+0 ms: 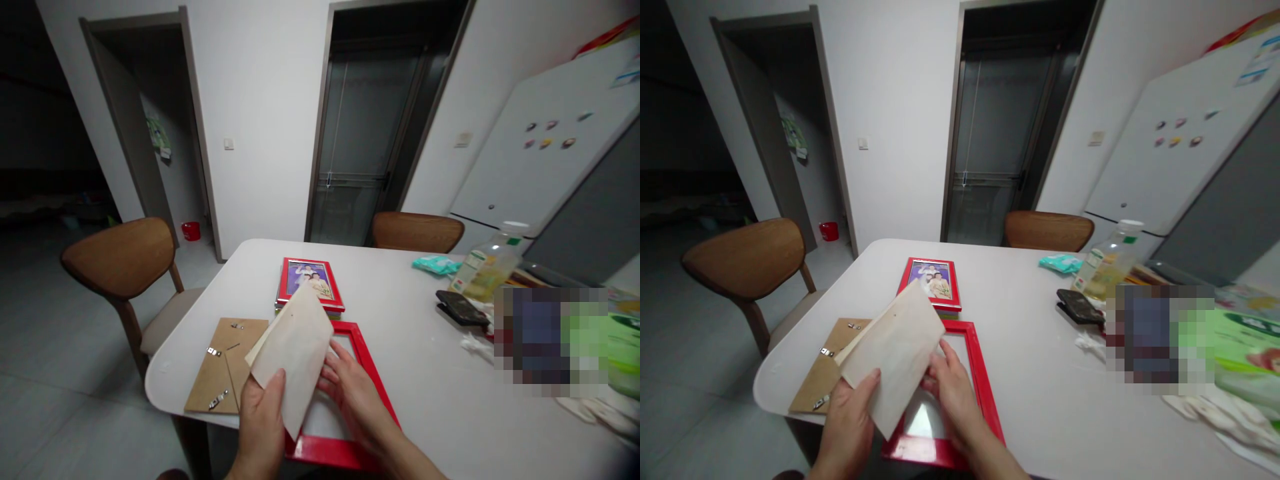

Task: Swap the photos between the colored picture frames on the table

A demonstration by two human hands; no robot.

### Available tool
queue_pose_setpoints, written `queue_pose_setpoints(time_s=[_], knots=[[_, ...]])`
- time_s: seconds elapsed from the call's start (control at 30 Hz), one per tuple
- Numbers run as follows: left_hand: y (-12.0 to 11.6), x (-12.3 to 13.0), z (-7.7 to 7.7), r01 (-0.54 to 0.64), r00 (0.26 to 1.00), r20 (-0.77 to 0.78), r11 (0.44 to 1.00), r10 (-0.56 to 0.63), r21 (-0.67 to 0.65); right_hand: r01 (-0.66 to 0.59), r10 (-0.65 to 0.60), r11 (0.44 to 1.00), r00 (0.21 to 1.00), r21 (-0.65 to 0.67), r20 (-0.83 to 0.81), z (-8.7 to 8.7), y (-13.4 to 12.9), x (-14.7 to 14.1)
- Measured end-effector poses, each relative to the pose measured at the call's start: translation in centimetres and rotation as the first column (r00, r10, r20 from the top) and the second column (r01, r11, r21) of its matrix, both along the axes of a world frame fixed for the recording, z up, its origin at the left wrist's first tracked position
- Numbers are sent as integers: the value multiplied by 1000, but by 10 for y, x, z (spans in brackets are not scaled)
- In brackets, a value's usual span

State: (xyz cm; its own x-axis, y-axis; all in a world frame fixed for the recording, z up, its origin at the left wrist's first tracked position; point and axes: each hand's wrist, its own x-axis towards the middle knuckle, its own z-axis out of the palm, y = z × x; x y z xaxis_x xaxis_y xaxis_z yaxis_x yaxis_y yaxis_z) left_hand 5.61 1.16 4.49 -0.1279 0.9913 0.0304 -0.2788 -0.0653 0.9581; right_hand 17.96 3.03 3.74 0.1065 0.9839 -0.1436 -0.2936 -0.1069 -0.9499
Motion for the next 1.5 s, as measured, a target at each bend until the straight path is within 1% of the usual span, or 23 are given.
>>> queue_pose_setpoints(time_s=[0.07, 0.13, 0.2, 0.27, 0.3, 0.37, 0.4, 0.47, 0.57, 0.7, 0.8, 0.9, 0.97, 1.03, 1.1, 1.17, 1.2, 1.23, 1.27, 1.3, 1.37, 1.43, 1.5], knots=[[0, 9, -3, 81, 989, 129, 994, -72, -70, -11, 11, 1000, 997, -3, -79, -6, 0, 13], [2, 10, -9, 139, 983, 134, 987, -128, -75, 15, -17, 1000, 998, -27, -57, -6, 1, 31], [4, 5, -16, 153, 988, 17, 987, -152, -53, 12, -11, 996, 1000, -94, 9, -5, 3, 50], [6, -3, -22, 181, 961, -210, 983, -182, -27, -11, 21, 991, 997, -130, 78, -5, 5, 66], [5, -6, -25, 210, 919, -341, 978, -201, -11, -16, 31, 991, 993, -131, 115, -5, 7, 72], [3, -10, -31, 296, 790, -570, 955, -224, 34, -21, 44, 992, 983, -126, 178, -7, 10, 76], [1, -11, -35, 344, 722, -655, 937, -223, 60, -26, 52, 992, 977, -125, 206, -8, 12, 76], [-2, -10, -41, 432, 603, -771, 896, -204, 101, -45, 76, 991, 963, -122, 259, -9, 16, 72], [-3, -10, -47, 506, 487, -858, 854, -164, 124, -62, 97, 992, 936, -113, 338, -11, 22, 68], [-1, -14, -49, 545, 408, -899, 833, -161, 98, -32, 75, 990, 948, -141, 310, -12, 27, 70], [0, -15, -50, 553, 388, -907, 828, -162, 88, -38, 82, 986, 957, -162, 277, -13, 27, 70], [0, -15, -53, 568, 375, -917, 815, -139, 109, -71, 111, 990, 927, -122, 358, -12, 27, 66], [0, -15, -54, 576, 361, -924, 809, -126, 115, -69, 95, 995, 868, -72, 488, -12, 28, 63], [1, -15, -52, 577, 349, -930, 809, -119, 113, -59, 48, 998, 752, -5, 657, -11, 30, 63], [1, -15, -48, 570, 341, -933, 815, -119, 105, -54, -9, 997, 556, 46, 831, -12, 31, 64], [2, -15, -44, 556, 338, -933, 826, -125, 91, -31, -35, 998, 313, 47, 949, -13, 32, 64], [2, -14, -41, 548, 338, -932, 832, -130, 83, -15, -32, 999, 202, 35, 979, -14, 31, 64], [3, -13, -39, 541, 339, -931, 838, -135, 76, 2, -19, 1000, 112, 19, 993, -14, 31, 63], [3, -11, -38, 533, 341, -930, 843, -137, 71, 16, -5, 1000, 44, 4, 999, -15, 31, 62], [3, -10, -36, 524, 346, -929, 848, -134, 73, 27, 6, 1000, -5, -6, 1000, -15, 30, 61], [2, -10, -35, 513, 367, -923, 852, -115, 98, 44, 16, 999, -57, -13, 998, -15, 30, 59], [1, -17, -34, 515, 379, -922, 847, -85, 133, 57, 2, 998, -61, 1, 998, -15, 30, 59], [1, -33, -34, 507, 360, -932, 849, -50, 150, 47, -39, 998, -27, 40, 999, -14, 29, 58]])
